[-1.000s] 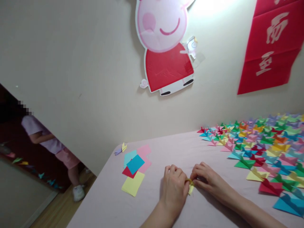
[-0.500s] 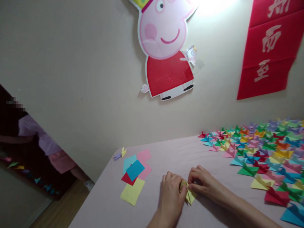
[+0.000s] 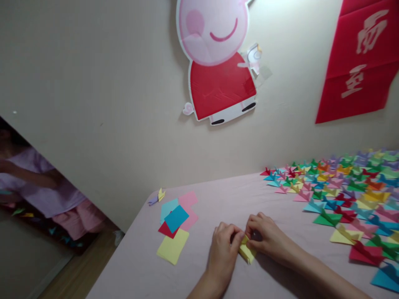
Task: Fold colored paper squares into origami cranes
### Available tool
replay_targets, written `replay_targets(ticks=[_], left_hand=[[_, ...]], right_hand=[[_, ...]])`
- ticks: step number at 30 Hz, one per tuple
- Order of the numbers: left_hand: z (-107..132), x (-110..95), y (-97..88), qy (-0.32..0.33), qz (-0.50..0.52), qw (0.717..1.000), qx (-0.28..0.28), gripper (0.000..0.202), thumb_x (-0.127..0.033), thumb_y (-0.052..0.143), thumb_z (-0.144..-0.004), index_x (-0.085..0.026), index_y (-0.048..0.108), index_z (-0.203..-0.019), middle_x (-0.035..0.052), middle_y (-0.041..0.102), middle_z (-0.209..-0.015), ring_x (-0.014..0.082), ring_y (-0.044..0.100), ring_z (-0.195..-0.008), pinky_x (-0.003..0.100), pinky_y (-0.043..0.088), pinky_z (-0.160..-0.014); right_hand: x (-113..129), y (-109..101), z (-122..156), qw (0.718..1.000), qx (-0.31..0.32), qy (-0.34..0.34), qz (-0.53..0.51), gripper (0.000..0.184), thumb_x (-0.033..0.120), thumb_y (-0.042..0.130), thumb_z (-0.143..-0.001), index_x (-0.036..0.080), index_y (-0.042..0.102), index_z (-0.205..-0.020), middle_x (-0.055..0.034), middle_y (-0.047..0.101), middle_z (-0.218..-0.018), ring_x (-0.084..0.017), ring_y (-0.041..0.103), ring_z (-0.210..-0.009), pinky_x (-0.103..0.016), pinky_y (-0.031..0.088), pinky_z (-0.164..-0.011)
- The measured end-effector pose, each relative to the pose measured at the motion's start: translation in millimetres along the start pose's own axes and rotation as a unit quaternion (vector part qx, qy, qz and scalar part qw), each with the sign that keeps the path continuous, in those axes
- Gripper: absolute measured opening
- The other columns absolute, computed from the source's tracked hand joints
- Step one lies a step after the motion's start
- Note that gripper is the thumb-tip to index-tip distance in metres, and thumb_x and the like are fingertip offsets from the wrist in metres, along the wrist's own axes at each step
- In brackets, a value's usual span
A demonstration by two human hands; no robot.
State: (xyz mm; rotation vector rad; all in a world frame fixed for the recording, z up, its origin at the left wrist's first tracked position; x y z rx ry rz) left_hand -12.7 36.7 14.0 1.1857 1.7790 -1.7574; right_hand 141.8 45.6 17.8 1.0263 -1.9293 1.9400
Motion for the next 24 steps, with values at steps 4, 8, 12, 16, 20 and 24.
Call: replay_targets(ticks=[4, 8, 12, 16, 20, 24], left_hand=[[-1, -6, -2.0, 0.058, -0.019, 0.998, 0.013, 0.009, -0.031, 0.065, -0.090, -0.022, 0.068, -0.088, -0.0002, 0.061, -0.084, 0.0198, 0.053, -0.085, 0.031, 0.036, -0.078], [-3, -11, -0.7, 0.076, -0.036, 0.996, 0.002, 0.011, -0.019, 0.063, -0.089, -0.020, 0.062, -0.078, -0.0006, 0.061, -0.081, 0.0194, 0.052, -0.085, 0.030, 0.035, -0.077], [-3, -13, 0.0, 0.077, -0.023, 0.997, 0.000, 0.014, -0.017, 0.058, -0.090, -0.020, 0.059, -0.076, 0.0001, 0.062, -0.081, 0.0199, 0.052, -0.086, 0.031, 0.035, -0.078], [-1, -8, -1.1, 0.031, 0.047, 0.998, -0.027, 0.002, -0.022, 0.060, -0.088, -0.021, 0.061, -0.088, 0.0030, 0.063, -0.093, 0.0202, 0.054, -0.090, 0.031, 0.039, -0.080], [-1, 2, 7.1, -0.085, 0.248, 0.964, -0.033, 0.042, -0.037, 0.062, -0.087, -0.019, 0.049, -0.123, 0.0106, 0.063, -0.118, 0.0210, 0.060, -0.096, 0.031, 0.044, -0.084], [-1, 3, 22.0, -0.128, 0.404, 0.906, 0.016, 0.056, -0.039, 0.064, -0.082, -0.014, 0.042, -0.128, 0.0096, 0.070, -0.101, 0.0217, 0.064, -0.093, 0.030, 0.045, -0.082]], right_hand=[[-1, 2, -2, 1.000, 0.013, 0.015, 0.000, 0.008, 0.023, 0.069, -0.078, 0.022, 0.066, -0.071, -0.0036, 0.068, -0.086, -0.024, 0.057, -0.090, -0.037, 0.040, -0.081], [-1, 2, -1, 1.000, 0.013, 0.011, 0.003, 0.006, 0.019, 0.067, -0.078, 0.021, 0.065, -0.072, -0.0035, 0.068, -0.085, -0.024, 0.056, -0.090, -0.037, 0.040, -0.081], [2, -2, 0, 1.000, 0.025, -0.004, -0.002, 0.009, 0.014, 0.067, -0.074, 0.022, 0.064, -0.071, -0.0028, 0.068, -0.084, -0.024, 0.056, -0.091, -0.037, 0.041, -0.081], [4, -7, 0, 0.998, -0.019, -0.027, -0.046, 0.014, 0.022, 0.063, -0.083, 0.022, 0.057, -0.069, -0.0025, 0.065, -0.078, -0.023, 0.055, -0.085, -0.035, 0.042, -0.078], [5, -11, 3, 0.986, -0.120, -0.069, -0.097, 0.017, 0.024, 0.053, -0.089, 0.023, 0.051, -0.072, -0.0016, 0.060, -0.075, -0.020, 0.054, -0.077, -0.032, 0.043, -0.071], [9, -11, 7, 0.977, -0.167, -0.101, -0.087, 0.016, 0.018, 0.048, -0.089, 0.024, 0.047, -0.074, -0.0012, 0.057, -0.073, -0.020, 0.053, -0.073, -0.031, 0.043, -0.067]])
Point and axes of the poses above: each hand's wrist, its own z-axis away from the middle knuckle, its own y-axis out of the palm, x = y × z, the point moved 4 cm from there along -z, towards the middle knuckle
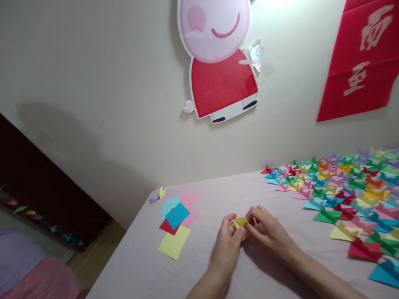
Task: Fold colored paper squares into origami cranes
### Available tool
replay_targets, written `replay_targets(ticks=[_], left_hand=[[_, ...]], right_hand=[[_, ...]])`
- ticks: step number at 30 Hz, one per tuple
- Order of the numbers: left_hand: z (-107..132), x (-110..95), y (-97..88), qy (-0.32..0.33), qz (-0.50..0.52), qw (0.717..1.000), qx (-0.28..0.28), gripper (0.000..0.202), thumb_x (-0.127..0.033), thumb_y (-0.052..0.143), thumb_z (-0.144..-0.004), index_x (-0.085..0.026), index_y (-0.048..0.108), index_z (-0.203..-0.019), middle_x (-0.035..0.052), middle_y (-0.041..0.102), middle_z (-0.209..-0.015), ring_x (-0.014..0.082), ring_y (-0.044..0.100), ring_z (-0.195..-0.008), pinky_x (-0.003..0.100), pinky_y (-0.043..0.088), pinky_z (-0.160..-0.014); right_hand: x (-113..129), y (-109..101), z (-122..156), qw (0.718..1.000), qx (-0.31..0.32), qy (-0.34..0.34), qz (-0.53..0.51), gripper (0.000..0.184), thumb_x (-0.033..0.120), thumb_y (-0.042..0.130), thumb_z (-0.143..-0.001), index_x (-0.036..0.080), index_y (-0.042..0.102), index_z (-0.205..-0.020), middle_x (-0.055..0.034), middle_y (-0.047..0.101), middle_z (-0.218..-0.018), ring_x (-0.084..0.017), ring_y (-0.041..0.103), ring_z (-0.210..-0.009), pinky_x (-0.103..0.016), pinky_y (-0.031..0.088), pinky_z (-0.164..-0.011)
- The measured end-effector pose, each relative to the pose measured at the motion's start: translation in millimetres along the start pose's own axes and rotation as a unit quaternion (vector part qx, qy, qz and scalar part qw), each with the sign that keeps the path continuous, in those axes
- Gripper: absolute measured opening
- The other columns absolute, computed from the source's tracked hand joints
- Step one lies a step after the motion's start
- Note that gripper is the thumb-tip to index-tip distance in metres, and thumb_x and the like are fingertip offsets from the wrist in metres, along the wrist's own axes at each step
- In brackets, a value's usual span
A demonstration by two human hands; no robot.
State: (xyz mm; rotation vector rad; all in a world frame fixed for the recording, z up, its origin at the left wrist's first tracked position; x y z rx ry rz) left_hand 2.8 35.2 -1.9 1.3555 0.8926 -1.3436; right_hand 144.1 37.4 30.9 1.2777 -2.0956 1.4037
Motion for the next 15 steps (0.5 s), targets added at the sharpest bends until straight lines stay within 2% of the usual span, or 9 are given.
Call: replay_targets(ticks=[4, 8, 12, 15], left_hand=[[2.2, 5.4, 4.7, 0.009, -0.007, 1.000, 0.006, 0.052, -0.033, 0.064, -0.082, -0.014, 0.045, -0.127, 0.0060, 0.071, -0.089, 0.0190, 0.064, -0.082, 0.027, 0.044, -0.074], [3.2, 7.6, 8.8, 0.026, -0.018, 0.999, 0.037, 0.039, -0.027, 0.060, -0.084, -0.015, 0.051, -0.119, 0.0043, 0.071, -0.084, 0.0181, 0.064, -0.077, 0.027, 0.045, -0.070], [2.0, 8.4, 9.3, 0.037, -0.002, 0.998, 0.050, 0.032, -0.021, 0.055, -0.082, -0.016, 0.053, -0.113, 0.0049, 0.071, -0.088, 0.0188, 0.065, -0.079, 0.029, 0.048, -0.075], [1.9, 9.8, 7.0, 0.033, -0.029, 0.998, 0.042, 0.032, -0.019, 0.053, -0.079, -0.016, 0.055, -0.111, 0.0049, 0.070, -0.088, 0.0186, 0.064, -0.078, 0.027, 0.047, -0.069]], right_hand=[[7.9, 1.9, 1.6, 0.995, 0.009, -0.060, 0.084, 0.010, 0.011, 0.053, -0.082, 0.022, 0.053, -0.082, -0.0042, 0.061, -0.080, -0.022, 0.052, -0.078, -0.033, 0.043, -0.069], [9.9, 7.4, 2.6, 0.985, 0.031, -0.094, 0.139, 0.017, 0.008, 0.052, -0.084, 0.020, 0.060, -0.092, -0.0058, 0.064, -0.083, -0.024, 0.054, -0.079, -0.033, 0.042, -0.069], [6.2, 9.0, 4.4, 0.991, 0.048, -0.078, 0.094, 0.017, 0.009, 0.048, -0.088, 0.020, 0.061, -0.088, -0.0041, 0.063, -0.079, -0.020, 0.057, -0.074, -0.029, 0.042, -0.065], [5.2, 6.5, 5.2, 0.995, 0.064, -0.063, 0.032, 0.015, 0.012, 0.048, -0.089, 0.021, 0.061, -0.088, -0.0033, 0.062, -0.078, -0.019, 0.059, -0.074, -0.027, 0.044, -0.065]])
Point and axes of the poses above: each hand's wrist, its own z-axis away from the middle knuckle, its own y-axis out of the palm, x = y × z, the point moved 4 cm from there along -z, towards the middle knuckle
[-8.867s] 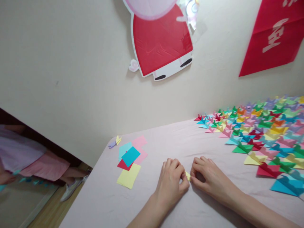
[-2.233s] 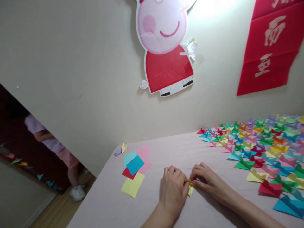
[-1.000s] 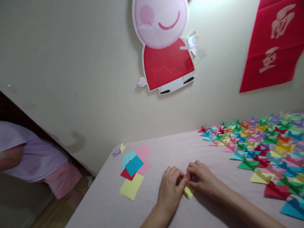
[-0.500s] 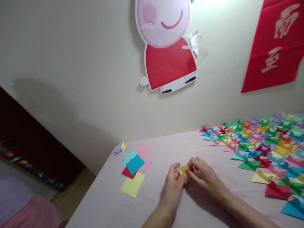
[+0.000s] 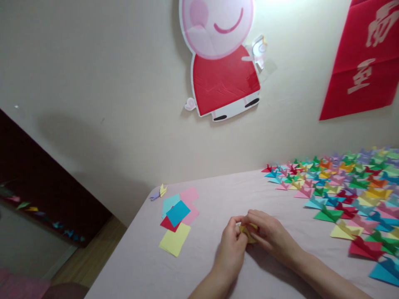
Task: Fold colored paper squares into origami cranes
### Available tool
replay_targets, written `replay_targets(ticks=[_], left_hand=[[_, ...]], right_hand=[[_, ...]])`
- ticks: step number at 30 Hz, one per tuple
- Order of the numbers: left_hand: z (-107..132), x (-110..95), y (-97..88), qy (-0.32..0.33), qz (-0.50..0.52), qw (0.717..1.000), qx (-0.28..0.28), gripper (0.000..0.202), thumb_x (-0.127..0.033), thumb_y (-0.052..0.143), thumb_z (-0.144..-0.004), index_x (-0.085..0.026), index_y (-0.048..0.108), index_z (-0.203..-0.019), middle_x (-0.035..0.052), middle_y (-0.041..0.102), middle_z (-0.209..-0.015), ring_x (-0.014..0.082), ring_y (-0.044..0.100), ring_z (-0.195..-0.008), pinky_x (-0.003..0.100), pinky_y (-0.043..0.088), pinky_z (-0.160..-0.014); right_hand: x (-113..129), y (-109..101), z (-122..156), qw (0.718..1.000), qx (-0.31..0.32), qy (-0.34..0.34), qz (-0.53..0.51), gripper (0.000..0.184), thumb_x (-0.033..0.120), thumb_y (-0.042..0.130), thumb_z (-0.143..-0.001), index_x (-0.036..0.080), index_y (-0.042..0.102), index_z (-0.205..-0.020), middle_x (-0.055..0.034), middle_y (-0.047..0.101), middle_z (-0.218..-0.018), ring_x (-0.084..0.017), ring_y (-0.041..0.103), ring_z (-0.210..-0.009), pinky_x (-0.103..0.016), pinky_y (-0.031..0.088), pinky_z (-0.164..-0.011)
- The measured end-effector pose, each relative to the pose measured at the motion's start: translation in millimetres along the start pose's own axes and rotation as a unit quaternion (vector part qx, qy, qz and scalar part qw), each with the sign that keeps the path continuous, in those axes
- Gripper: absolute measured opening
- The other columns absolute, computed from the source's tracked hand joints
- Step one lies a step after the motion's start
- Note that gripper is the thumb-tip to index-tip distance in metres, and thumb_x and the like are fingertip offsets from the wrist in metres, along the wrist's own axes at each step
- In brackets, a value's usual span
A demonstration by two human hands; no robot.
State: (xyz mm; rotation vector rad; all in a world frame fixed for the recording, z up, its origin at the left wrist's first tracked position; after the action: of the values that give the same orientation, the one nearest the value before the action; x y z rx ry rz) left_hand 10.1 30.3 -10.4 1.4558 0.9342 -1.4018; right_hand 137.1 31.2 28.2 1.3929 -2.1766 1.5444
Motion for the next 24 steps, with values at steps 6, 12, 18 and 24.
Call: replay_targets(ticks=[6, 12, 18, 24], left_hand=[[2, -5, -2.4, -0.028, -0.024, 0.999, -0.014, 0.035, -0.021, 0.052, -0.081, -0.017, 0.055, -0.116, 0.0035, 0.069, -0.090, 0.0179, 0.063, -0.083, 0.025, 0.046, -0.072], [5, -13, 1.1, 0.012, -0.048, 0.999, 0.000, 0.038, -0.016, 0.057, -0.077, -0.018, 0.056, -0.115, 0.0048, 0.070, -0.100, 0.0186, 0.063, -0.087, 0.026, 0.046, -0.073], [1, -6, -1.5, -0.010, -0.044, 0.999, -0.009, 0.041, -0.020, 0.060, -0.075, -0.018, 0.054, -0.116, 0.0007, 0.066, -0.081, 0.0150, 0.058, -0.069, 0.024, 0.042, -0.062], [1, -4, -3.3, -0.033, -0.018, 0.999, -0.024, 0.048, -0.050, 0.063, -0.083, -0.017, 0.052, -0.118, 0.0019, 0.066, -0.079, 0.0171, 0.061, -0.068, 0.027, 0.046, -0.065]], right_hand=[[2, -6, -1, 0.995, 0.009, 0.037, -0.089, 0.018, 0.027, 0.047, -0.092, 0.020, 0.061, -0.083, -0.0020, 0.062, -0.076, -0.018, 0.060, -0.072, -0.028, 0.044, -0.066], [-3, -4, -1, 0.983, -0.005, 0.101, -0.152, 0.011, 0.022, 0.049, -0.083, 0.021, 0.059, -0.082, 0.0001, 0.062, -0.076, -0.017, 0.059, -0.069, -0.027, 0.044, -0.064], [-6, -4, 0, 0.970, -0.016, 0.140, -0.199, 0.013, 0.026, 0.050, -0.083, 0.020, 0.062, -0.082, 0.0011, 0.062, -0.073, -0.016, 0.057, -0.065, -0.026, 0.044, -0.061], [-4, -3, -1, 0.970, -0.011, 0.129, -0.208, 0.017, 0.032, 0.053, -0.086, 0.020, 0.062, -0.080, 0.0004, 0.062, -0.073, -0.016, 0.058, -0.067, -0.027, 0.046, -0.062]])
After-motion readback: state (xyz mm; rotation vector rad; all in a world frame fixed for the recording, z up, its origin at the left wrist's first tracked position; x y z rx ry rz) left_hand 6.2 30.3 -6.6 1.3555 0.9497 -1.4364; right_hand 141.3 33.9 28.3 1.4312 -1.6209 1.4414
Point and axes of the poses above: each hand's wrist, its own z-axis away from the middle knuckle, its own y-axis out of the palm, x = y × z, the point moved 4 cm from there along -z, towards the middle knuckle
